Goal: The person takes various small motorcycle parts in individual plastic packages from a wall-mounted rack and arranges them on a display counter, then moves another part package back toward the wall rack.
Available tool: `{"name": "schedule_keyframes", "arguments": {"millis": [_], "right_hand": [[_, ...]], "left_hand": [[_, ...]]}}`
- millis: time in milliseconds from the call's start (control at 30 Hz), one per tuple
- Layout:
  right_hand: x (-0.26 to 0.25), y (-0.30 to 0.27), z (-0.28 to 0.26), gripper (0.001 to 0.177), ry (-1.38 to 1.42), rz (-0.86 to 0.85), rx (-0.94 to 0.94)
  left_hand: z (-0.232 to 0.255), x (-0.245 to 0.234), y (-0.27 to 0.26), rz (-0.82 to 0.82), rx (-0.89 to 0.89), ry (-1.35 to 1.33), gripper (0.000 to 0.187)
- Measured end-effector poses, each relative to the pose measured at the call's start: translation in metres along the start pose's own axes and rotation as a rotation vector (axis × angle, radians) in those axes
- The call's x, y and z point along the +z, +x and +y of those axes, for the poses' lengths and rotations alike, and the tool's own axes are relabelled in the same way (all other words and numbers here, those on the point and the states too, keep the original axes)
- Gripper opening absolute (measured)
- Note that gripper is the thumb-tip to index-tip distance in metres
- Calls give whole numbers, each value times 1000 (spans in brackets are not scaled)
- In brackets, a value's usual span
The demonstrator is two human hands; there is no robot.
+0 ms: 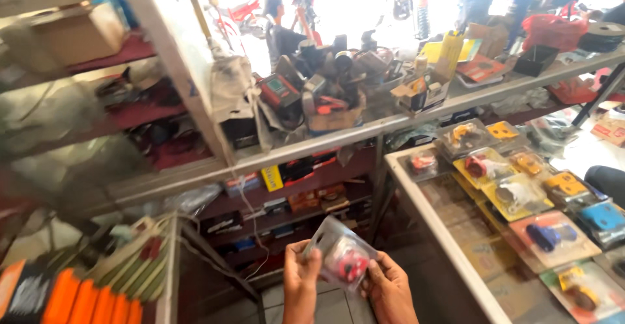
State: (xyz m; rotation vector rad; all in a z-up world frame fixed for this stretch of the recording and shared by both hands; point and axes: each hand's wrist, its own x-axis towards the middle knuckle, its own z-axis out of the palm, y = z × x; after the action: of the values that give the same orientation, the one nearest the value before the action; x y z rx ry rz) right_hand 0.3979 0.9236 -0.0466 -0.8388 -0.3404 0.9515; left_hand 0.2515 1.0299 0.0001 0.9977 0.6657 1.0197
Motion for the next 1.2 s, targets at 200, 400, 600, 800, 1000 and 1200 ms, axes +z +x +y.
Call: {"name": "schedule_keyframes", "arguments": {"millis": [200,400,600,800,1000,1200], "right_hand": [[-15,50,-17,15,35,-36,-103],[-49,76,-28,16,-71,-72,-152],[-59,84,-38,35,-128,-71,-96],[-59,95,-55,67,-237,-64,-224],[-37,131,-79,50,-180,551,-93],[-19,162,-87,37,-194,517,-246]], "left_hand": [[-43,33,43,-321,77,87,40],[-54,66,80,-201,-128,204,38],[-38,89,106,-360,-40,202,38],[-38,113,150,-538,-34,342,31],[-26,142,209,-727,-29,388,35],[-22,165,265,-791,-24,476,24]]}}
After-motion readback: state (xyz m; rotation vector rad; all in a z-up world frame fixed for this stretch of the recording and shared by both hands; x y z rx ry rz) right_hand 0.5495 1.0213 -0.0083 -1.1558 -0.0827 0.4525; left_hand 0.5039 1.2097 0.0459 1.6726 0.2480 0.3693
